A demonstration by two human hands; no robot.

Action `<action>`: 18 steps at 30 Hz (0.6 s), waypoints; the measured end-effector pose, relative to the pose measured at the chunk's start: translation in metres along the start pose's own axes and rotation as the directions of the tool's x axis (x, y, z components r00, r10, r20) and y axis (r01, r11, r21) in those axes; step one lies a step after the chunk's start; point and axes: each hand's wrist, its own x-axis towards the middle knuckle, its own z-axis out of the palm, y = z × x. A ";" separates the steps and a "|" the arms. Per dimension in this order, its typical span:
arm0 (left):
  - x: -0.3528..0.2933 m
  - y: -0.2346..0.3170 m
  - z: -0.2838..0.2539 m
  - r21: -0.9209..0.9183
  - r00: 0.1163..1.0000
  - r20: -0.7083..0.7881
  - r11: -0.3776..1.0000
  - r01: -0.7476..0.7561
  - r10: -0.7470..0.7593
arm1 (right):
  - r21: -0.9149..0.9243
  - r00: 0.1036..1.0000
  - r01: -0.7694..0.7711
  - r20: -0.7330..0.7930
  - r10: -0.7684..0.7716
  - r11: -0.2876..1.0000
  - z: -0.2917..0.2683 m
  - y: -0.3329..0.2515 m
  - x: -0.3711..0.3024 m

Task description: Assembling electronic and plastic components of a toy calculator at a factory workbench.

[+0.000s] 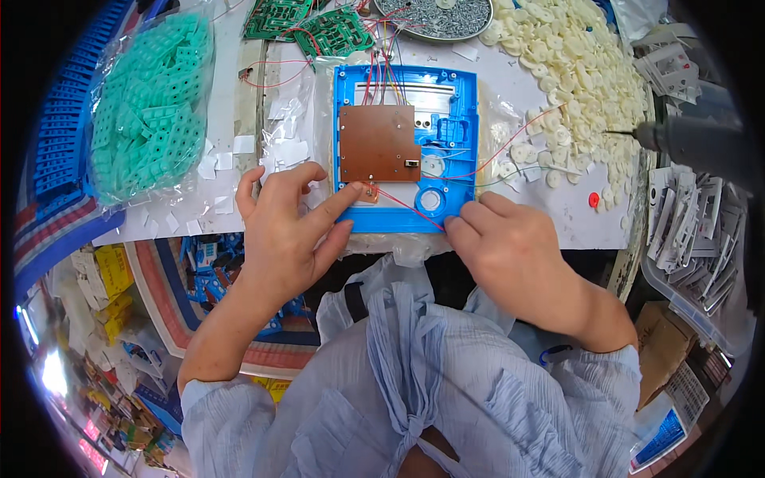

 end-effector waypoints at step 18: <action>0.022 0.051 0.042 -0.060 0.937 -0.095 0.937 -0.343 0.337 | 0.751 0.980 -0.107 -0.031 0.196 0.652 0.043 0.051 -0.025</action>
